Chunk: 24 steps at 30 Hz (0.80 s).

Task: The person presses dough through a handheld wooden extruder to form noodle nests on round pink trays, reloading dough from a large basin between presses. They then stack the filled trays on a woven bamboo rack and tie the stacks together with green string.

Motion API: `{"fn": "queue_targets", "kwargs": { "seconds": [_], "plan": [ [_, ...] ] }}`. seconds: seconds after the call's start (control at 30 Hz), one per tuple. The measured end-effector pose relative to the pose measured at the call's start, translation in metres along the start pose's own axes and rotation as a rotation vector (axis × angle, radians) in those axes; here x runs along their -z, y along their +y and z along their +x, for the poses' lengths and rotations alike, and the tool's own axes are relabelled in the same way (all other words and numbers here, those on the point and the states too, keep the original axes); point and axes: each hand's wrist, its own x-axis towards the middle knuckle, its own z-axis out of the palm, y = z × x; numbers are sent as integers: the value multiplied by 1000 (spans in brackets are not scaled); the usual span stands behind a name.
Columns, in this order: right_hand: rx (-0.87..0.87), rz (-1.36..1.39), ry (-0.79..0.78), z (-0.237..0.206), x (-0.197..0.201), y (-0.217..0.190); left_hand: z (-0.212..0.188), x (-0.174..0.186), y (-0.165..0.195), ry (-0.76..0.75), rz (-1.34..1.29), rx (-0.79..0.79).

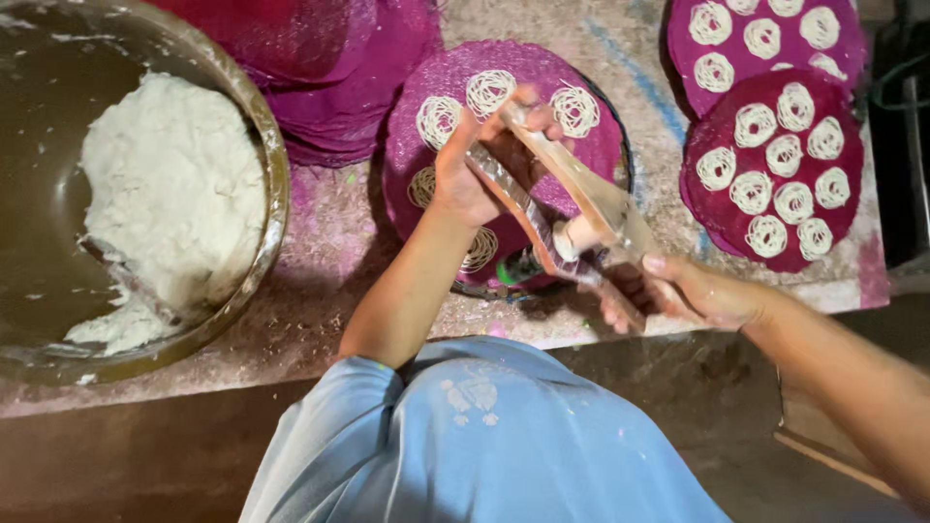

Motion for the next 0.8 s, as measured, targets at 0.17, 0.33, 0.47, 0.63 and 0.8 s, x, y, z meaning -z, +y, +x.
{"fn": "queue_targets", "kwargs": {
  "seconds": [0.17,0.33,0.47,0.63,0.8],
  "plan": [
    [-120,-443,327,0,26,-24,29,35,-8,152,-15,-130],
    [-62,-648,491,42,18,-29,31,70,13,120,-16,-208],
    [-85,-591,476,45,11,-29,20,80,7,172,-9,-196],
    [-140,-676,571,35,21,-39,35,83,-5,194,11,-270],
    [-30,-582,527,49,19,-34,36,83,16,159,29,-214]
  ]
}}
